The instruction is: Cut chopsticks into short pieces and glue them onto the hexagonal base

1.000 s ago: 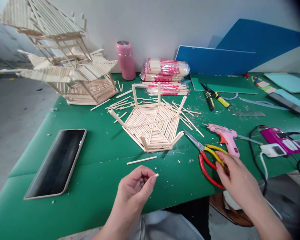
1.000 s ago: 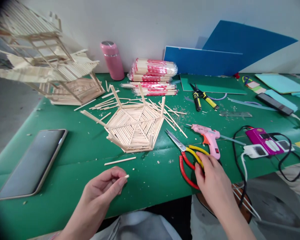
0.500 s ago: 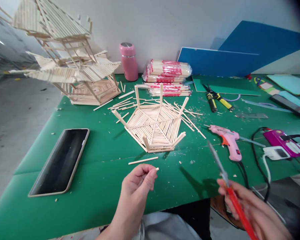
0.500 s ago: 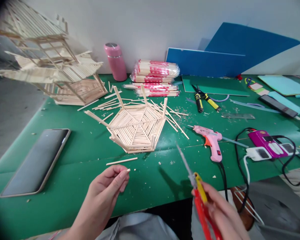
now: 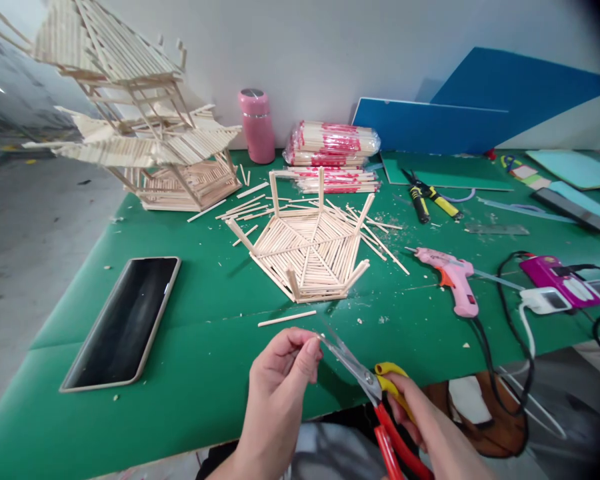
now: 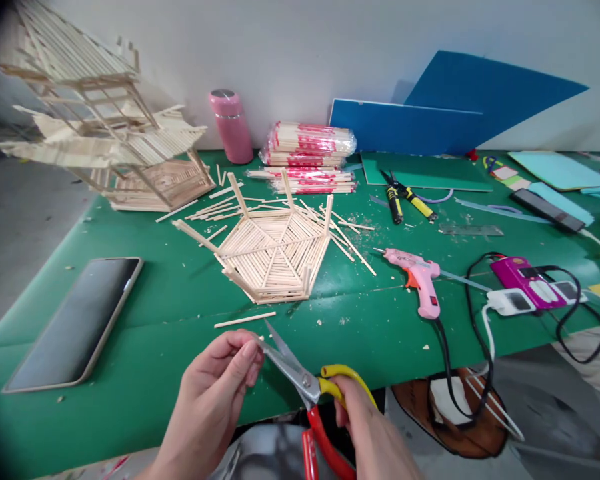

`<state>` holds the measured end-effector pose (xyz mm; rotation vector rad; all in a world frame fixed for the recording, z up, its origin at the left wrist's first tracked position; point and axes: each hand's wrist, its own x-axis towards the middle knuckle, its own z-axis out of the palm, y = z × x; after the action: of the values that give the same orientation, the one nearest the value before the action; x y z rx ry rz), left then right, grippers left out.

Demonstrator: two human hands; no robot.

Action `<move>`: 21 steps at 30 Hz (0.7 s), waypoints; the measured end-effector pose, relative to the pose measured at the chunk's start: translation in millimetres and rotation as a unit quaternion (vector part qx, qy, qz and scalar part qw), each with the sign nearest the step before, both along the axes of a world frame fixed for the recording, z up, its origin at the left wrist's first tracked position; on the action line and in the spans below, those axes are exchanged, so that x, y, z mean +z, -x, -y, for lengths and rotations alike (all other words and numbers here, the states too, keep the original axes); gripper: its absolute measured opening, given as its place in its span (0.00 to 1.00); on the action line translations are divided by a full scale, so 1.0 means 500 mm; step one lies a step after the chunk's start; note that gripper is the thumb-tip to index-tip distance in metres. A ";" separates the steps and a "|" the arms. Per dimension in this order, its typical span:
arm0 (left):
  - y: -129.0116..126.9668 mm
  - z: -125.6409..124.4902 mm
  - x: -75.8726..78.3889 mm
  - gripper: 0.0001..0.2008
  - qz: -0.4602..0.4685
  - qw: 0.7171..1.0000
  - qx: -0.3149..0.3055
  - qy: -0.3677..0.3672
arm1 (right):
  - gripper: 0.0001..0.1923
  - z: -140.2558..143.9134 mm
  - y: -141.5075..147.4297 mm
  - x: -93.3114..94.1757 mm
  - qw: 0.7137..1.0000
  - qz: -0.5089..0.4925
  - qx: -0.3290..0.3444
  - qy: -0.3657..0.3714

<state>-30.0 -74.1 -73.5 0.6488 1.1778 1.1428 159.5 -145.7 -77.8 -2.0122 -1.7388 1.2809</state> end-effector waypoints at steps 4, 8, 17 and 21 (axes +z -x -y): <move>-0.004 0.003 -0.002 0.07 0.024 1.000 -0.003 -0.009 | 0.35 -0.002 0.010 0.008 1.000 0.006 0.022 -0.002; -0.006 0.006 -0.001 0.08 0.032 0.999 -0.006 -0.010 | 0.37 -0.003 0.016 0.013 0.999 0.014 0.025 -0.013; -0.005 0.008 0.002 0.07 0.038 0.998 -0.043 -0.019 | 0.38 -0.010 0.022 0.023 0.999 -0.037 0.009 0.013; -0.007 0.009 0.007 0.06 0.061 0.997 -0.045 -0.022 | 0.36 -0.017 0.021 0.030 0.998 -0.065 0.022 0.013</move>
<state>-26.6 -78.5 -70.0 0.6498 1.0124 1.1181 149.1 -137.4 -62.6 -1.8683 -1.7256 1.4198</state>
